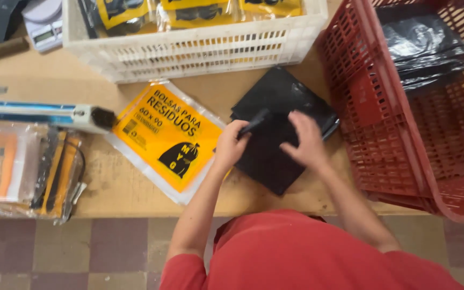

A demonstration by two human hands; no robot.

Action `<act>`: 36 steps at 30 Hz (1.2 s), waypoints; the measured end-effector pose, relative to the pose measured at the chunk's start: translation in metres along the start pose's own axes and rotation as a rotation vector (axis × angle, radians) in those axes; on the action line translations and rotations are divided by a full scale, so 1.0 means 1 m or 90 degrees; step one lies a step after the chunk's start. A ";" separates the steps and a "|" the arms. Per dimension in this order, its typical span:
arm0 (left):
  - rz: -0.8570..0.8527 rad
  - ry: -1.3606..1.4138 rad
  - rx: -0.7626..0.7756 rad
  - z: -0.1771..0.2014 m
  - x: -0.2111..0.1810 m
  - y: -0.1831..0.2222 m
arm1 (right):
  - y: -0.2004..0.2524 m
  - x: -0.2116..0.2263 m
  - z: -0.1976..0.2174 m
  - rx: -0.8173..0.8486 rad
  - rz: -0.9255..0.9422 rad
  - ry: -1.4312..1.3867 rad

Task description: The person repeatedly places folded black trash bags into yellow-and-white labeled plastic packaging, seals the packages, and stacks them in a white crate. The person also moves a stack of black bags from a red basket onto the table and continues the packaging cycle.

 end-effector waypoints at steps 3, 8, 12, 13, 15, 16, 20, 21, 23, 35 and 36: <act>-0.098 0.031 -0.068 0.011 -0.026 0.028 | -0.007 -0.026 -0.002 0.087 -0.107 -0.291; -0.054 -0.048 -0.143 0.075 -0.009 0.067 | -0.018 -0.007 0.013 0.210 -0.204 -0.304; 0.127 -0.480 0.004 0.095 0.103 0.079 | 0.022 -0.019 0.002 0.130 -0.386 -0.457; 0.130 -0.480 0.001 0.099 0.105 0.079 | 0.033 -0.020 -0.002 0.133 -0.383 -0.458; 0.254 -0.472 0.043 0.109 0.118 0.078 | 0.058 -0.028 -0.012 0.050 -0.518 -0.537; 0.257 -0.472 0.041 0.110 0.124 0.073 | 0.064 -0.029 -0.018 0.053 -0.517 -0.539; 0.223 -0.432 0.023 0.111 0.124 0.061 | 0.089 -0.031 -0.048 -0.013 -0.525 -0.683; 0.224 -0.417 0.008 0.113 0.118 0.057 | 0.094 -0.033 -0.057 -0.029 -0.521 -0.727; 0.233 -0.391 0.009 0.114 0.122 0.052 | 0.095 -0.023 -0.073 -0.042 -0.525 -0.763; 0.232 -0.488 0.006 0.103 0.082 0.078 | 0.077 0.016 -0.116 -0.074 -0.574 -0.841; 0.214 -0.506 -0.030 0.100 0.088 0.078 | 0.076 0.008 -0.121 -0.083 -0.564 -0.846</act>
Point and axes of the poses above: each hand's wrist, its own y-axis away from the middle knuckle, its own z-axis out of the back of the hand, x = y × z, the point moved 4 cm from there along -y, towards the middle knuckle, and after that the axes turned 14 degrees about z, right-handed, at the moved point
